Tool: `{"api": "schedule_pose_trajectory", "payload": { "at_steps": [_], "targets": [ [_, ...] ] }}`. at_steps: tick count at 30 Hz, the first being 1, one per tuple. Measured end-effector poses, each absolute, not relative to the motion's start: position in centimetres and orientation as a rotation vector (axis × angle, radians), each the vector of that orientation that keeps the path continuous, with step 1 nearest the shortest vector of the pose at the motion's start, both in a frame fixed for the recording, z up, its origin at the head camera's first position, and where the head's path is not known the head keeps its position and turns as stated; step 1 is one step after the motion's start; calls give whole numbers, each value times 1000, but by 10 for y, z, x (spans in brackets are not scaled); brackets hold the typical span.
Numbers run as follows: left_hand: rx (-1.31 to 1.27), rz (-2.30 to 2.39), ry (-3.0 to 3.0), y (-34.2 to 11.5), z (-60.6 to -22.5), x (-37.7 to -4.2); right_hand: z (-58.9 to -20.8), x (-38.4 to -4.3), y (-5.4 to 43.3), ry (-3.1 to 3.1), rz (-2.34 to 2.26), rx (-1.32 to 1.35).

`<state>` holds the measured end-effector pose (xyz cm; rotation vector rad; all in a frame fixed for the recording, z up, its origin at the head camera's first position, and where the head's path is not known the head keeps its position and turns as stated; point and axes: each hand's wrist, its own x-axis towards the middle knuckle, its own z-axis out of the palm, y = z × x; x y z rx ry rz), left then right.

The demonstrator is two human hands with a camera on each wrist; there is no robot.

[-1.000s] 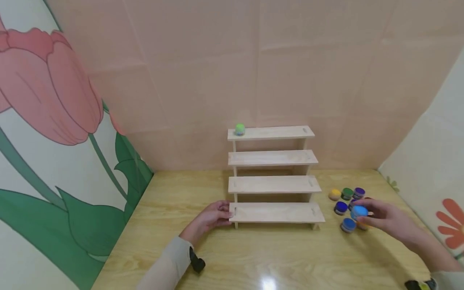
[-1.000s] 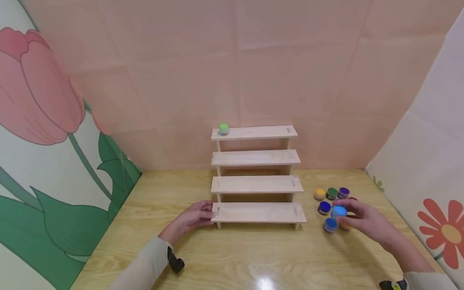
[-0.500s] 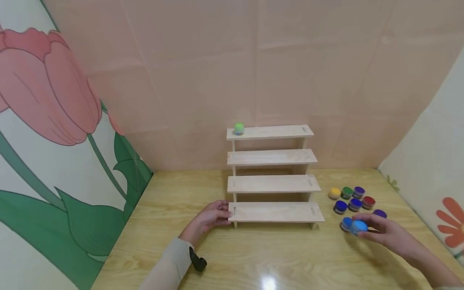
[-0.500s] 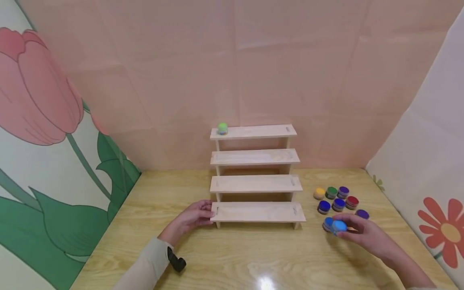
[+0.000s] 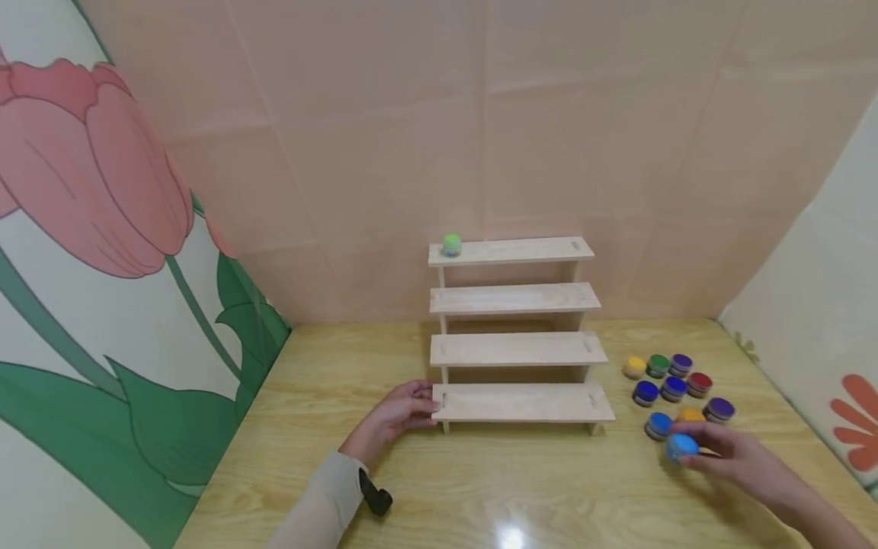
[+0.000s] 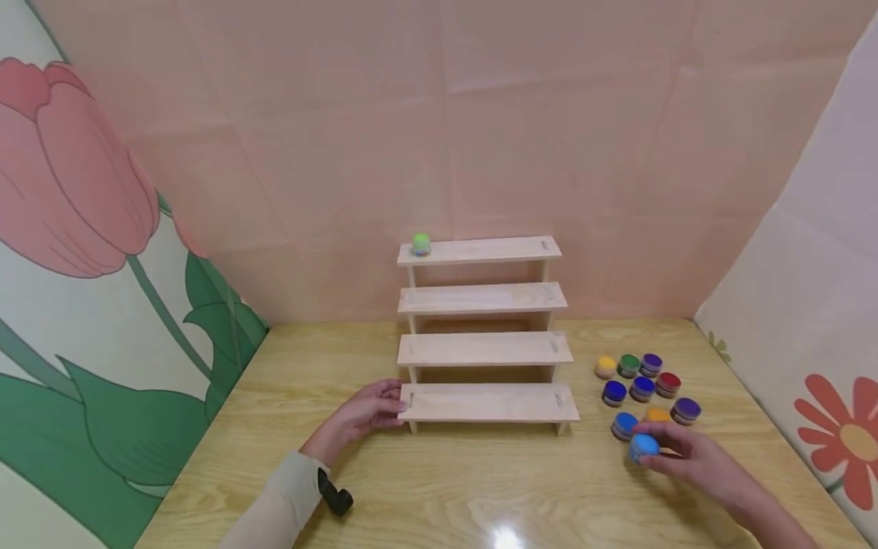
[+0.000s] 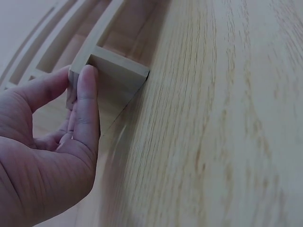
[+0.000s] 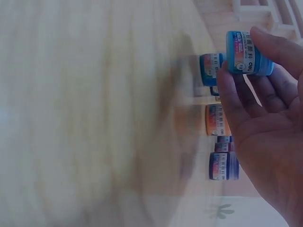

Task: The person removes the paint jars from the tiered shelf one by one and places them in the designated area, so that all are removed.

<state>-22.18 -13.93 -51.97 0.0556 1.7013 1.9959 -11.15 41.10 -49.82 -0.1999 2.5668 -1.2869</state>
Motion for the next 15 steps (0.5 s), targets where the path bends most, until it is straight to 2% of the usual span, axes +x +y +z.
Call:
{"api": "schedule_pose_trajectory", "payload": {
  "at_steps": [15],
  "targets": [
    [32,1992,1732,-138,-521,-221,-517,-111,408,2603,-1221,-340]
  ]
}}
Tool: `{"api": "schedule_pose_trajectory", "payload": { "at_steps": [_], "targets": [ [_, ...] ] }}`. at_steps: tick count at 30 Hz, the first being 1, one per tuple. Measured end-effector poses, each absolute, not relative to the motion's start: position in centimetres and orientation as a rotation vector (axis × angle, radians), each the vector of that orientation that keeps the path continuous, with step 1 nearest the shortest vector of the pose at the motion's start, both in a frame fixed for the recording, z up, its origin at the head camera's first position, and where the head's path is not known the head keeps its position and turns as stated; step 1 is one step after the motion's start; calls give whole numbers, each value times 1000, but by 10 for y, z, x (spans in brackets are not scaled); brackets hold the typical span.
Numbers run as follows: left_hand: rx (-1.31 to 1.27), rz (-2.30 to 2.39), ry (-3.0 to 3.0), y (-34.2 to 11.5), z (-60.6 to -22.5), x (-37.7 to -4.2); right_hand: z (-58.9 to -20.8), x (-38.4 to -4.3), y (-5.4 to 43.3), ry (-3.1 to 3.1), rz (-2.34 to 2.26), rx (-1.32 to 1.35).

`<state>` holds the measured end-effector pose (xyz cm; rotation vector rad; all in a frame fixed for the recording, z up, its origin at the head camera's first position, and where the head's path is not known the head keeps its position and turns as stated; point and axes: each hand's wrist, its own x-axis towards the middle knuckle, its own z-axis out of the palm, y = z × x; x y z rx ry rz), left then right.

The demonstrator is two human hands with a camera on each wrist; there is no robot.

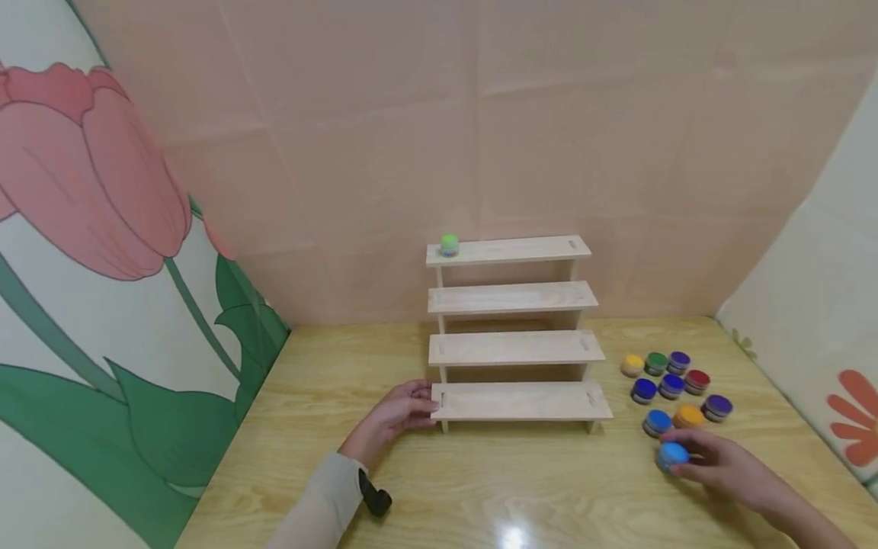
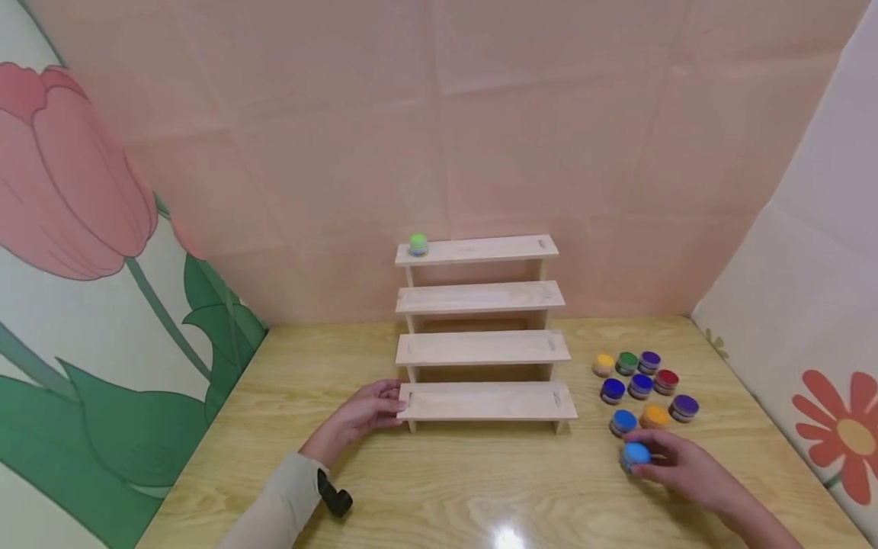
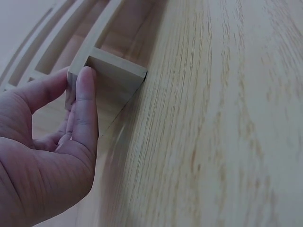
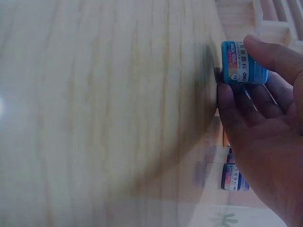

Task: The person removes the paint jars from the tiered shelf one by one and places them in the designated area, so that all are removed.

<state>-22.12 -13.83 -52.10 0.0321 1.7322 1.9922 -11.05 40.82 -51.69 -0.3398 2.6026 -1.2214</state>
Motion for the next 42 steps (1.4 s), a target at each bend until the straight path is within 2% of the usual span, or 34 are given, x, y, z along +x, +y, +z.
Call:
{"api": "schedule_pose_trajectory", "payload": {
  "at_steps": [15,27,42],
  "targets": [
    [37,2000,1720,-138,-517,-222,-503,-116,408,2585,-1317,-555],
    [57,1982,1704,-137,-519,-222,-454,-140,394,2643,-1311,-706],
    [77,1955,1728,-143,-520,-224,-383,-184,324,2722,-1305,-645]
  ]
}}
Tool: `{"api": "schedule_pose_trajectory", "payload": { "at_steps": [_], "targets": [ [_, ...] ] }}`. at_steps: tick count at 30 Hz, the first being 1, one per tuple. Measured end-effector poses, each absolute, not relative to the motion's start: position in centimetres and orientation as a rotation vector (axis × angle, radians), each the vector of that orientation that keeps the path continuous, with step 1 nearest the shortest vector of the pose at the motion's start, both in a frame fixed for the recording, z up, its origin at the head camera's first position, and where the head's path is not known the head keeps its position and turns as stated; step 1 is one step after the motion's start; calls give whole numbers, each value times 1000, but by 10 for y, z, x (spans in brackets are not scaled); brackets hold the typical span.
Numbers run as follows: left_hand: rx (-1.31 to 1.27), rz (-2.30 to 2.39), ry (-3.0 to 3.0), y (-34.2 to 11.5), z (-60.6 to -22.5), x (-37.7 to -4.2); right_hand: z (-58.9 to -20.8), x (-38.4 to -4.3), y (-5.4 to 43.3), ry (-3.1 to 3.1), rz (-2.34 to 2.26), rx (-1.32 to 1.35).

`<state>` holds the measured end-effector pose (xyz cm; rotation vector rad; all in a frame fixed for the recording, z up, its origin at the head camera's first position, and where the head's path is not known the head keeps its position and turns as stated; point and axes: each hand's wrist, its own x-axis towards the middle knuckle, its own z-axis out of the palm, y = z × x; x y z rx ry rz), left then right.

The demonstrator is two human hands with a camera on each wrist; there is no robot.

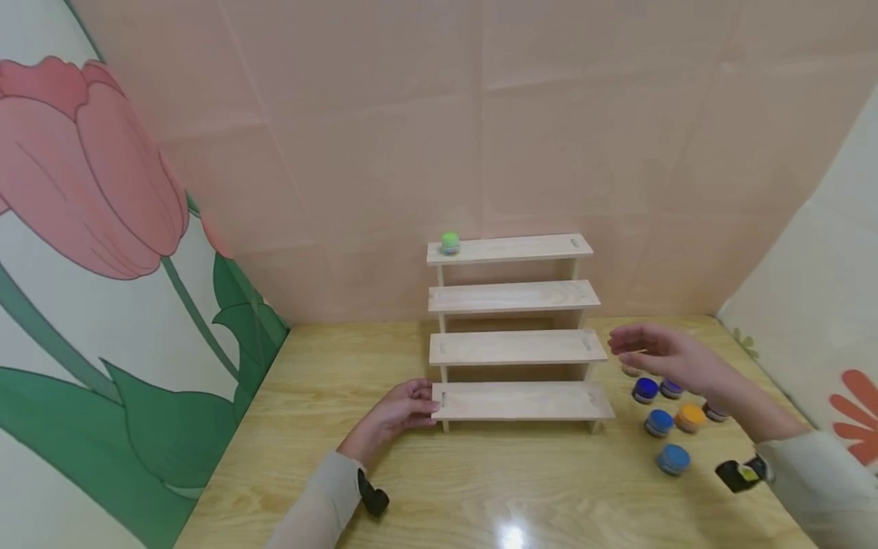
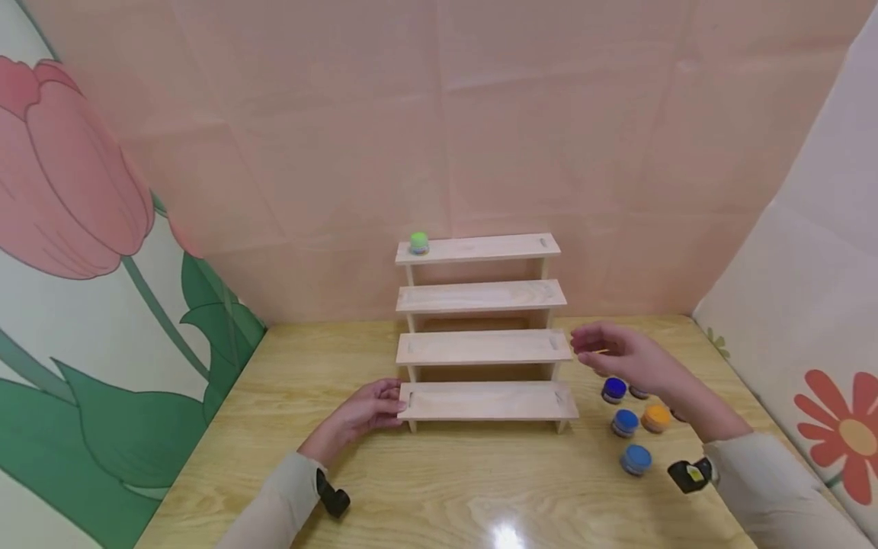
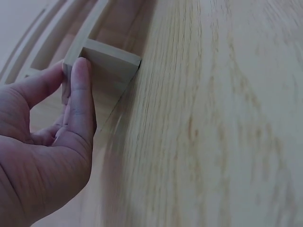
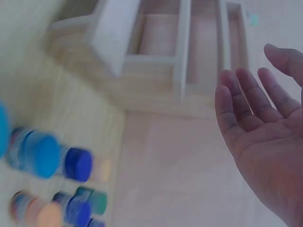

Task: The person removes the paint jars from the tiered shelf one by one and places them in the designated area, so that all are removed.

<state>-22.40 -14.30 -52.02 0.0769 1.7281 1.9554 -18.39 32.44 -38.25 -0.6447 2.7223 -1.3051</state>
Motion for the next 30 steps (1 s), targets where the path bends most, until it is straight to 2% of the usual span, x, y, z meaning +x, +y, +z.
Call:
{"api": "schedule_pose_trajectory", "payload": {
  "at_steps": [12,30],
  "targets": [
    [89,1928,1777,-142,-517,-221,-351,-212,283,2745,-1347,-580],
    [96,1914,1797,-140,-516,-220,-313,-251,227,2676,-1489,-703]
  ]
}}
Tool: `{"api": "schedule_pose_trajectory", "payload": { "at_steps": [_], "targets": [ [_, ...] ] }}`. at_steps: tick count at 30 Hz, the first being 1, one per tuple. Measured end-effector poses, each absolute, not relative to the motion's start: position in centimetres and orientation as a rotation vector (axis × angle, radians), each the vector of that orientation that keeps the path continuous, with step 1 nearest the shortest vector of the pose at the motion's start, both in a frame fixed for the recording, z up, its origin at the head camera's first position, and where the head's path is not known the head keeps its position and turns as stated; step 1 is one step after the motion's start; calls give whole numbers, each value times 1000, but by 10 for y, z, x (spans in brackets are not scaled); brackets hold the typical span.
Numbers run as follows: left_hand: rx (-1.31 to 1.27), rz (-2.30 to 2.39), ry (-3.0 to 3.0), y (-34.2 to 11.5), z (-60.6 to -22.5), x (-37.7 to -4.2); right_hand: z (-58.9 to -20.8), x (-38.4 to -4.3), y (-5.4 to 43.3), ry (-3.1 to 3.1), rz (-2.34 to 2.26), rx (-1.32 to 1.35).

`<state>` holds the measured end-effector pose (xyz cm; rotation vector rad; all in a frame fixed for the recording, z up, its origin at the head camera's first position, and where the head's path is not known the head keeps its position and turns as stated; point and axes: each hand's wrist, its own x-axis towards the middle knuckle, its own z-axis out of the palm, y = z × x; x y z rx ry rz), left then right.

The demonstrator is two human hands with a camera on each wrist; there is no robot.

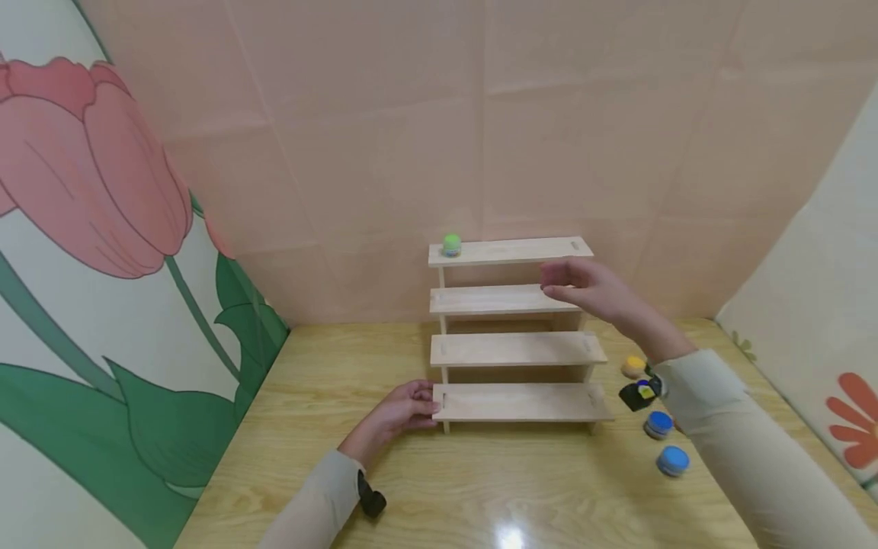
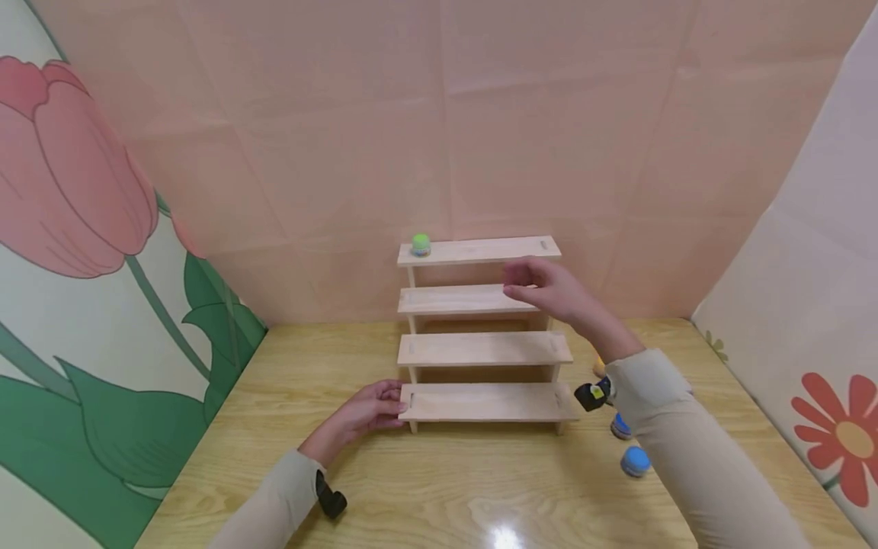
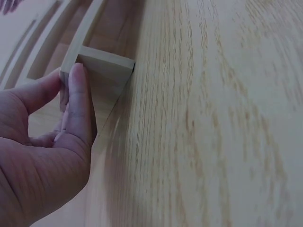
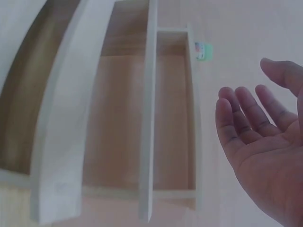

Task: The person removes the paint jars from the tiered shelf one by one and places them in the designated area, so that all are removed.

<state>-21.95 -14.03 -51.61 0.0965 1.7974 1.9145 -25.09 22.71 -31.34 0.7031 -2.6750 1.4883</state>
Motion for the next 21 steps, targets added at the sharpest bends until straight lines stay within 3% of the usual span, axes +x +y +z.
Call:
{"api": "schedule_pose_trajectory", "payload": {
  "at_steps": [21],
  "targets": [
    [90,1929,1803,-138,-518,-220,-299,-304,168,-2672,1630,602]
  ]
}}
